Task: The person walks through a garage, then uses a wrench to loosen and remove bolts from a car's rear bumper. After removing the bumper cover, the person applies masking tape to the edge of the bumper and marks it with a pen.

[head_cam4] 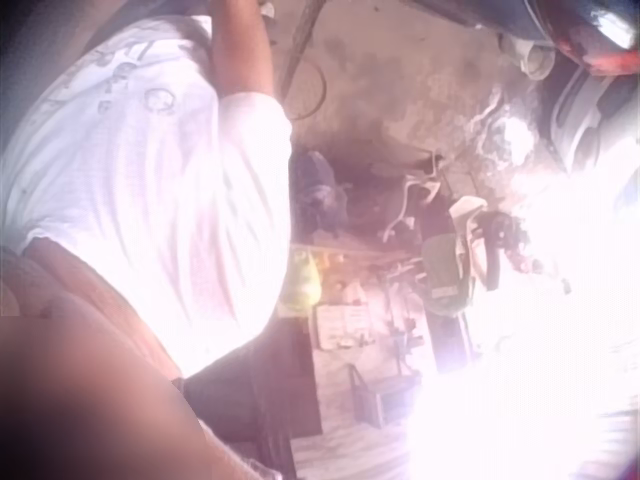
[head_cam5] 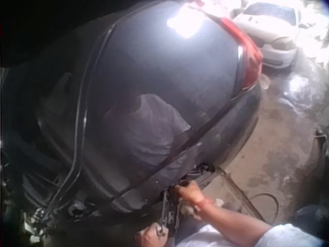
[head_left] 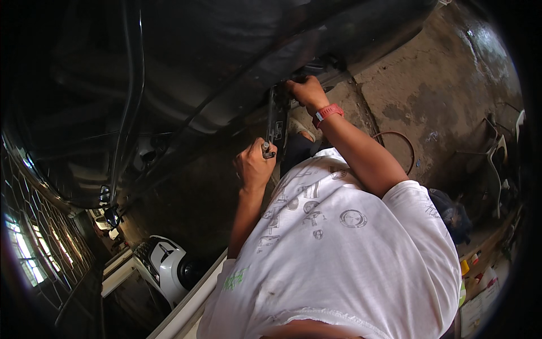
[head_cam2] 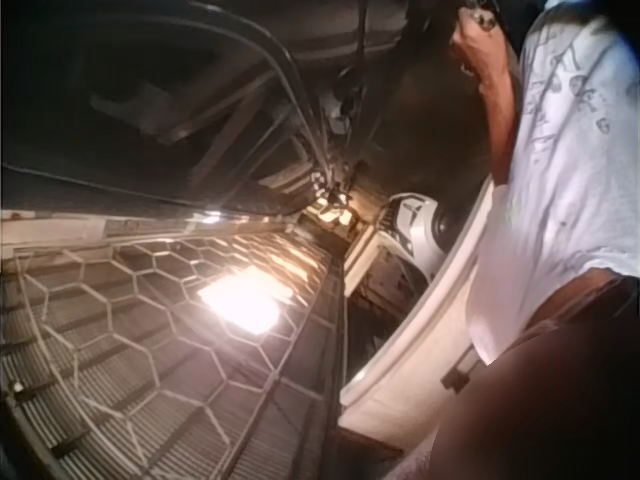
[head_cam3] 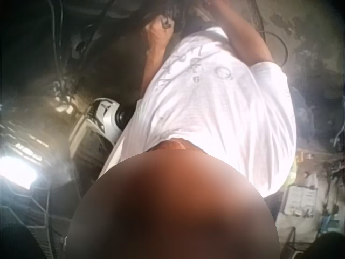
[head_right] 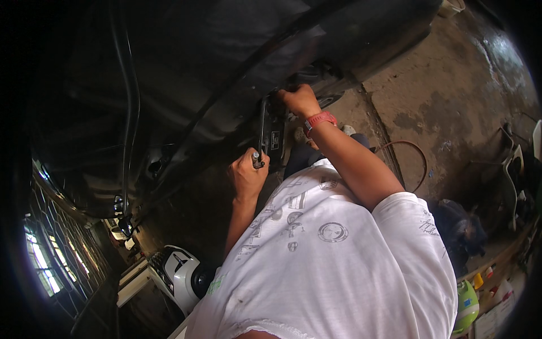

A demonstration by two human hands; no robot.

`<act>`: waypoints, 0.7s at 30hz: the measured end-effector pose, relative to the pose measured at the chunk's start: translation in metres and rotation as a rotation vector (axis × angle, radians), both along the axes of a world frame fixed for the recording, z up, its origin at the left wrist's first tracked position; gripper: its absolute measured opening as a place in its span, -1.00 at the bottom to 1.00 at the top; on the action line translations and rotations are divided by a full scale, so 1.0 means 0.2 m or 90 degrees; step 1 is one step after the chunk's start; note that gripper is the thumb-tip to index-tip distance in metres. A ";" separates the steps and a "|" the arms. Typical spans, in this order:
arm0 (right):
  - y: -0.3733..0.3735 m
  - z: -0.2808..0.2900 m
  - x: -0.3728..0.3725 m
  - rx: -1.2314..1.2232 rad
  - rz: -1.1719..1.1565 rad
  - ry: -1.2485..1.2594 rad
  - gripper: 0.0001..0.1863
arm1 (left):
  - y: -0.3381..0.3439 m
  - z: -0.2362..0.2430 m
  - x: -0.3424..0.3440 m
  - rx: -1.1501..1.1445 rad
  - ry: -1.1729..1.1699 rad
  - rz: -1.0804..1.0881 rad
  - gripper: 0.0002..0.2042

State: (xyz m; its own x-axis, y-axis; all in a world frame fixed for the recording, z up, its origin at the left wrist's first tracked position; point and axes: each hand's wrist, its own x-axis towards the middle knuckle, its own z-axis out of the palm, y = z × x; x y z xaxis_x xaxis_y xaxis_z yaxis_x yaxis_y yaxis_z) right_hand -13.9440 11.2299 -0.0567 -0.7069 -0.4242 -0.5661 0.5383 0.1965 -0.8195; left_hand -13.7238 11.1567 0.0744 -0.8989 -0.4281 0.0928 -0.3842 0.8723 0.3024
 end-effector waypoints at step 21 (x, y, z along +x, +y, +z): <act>-0.01 0.02 0.03 0.009 -0.016 0.016 -0.55 | 0.01 -0.01 0.00 -0.015 0.003 -0.002 -0.80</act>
State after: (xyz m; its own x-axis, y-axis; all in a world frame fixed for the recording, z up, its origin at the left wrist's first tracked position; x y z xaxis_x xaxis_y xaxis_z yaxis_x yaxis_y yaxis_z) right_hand -13.9375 11.2284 -0.0533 -0.7308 -0.3987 -0.5541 0.5230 0.1947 -0.8298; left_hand -13.7245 11.1583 0.0715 -0.9000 -0.4225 0.1076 -0.3794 0.8805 0.2841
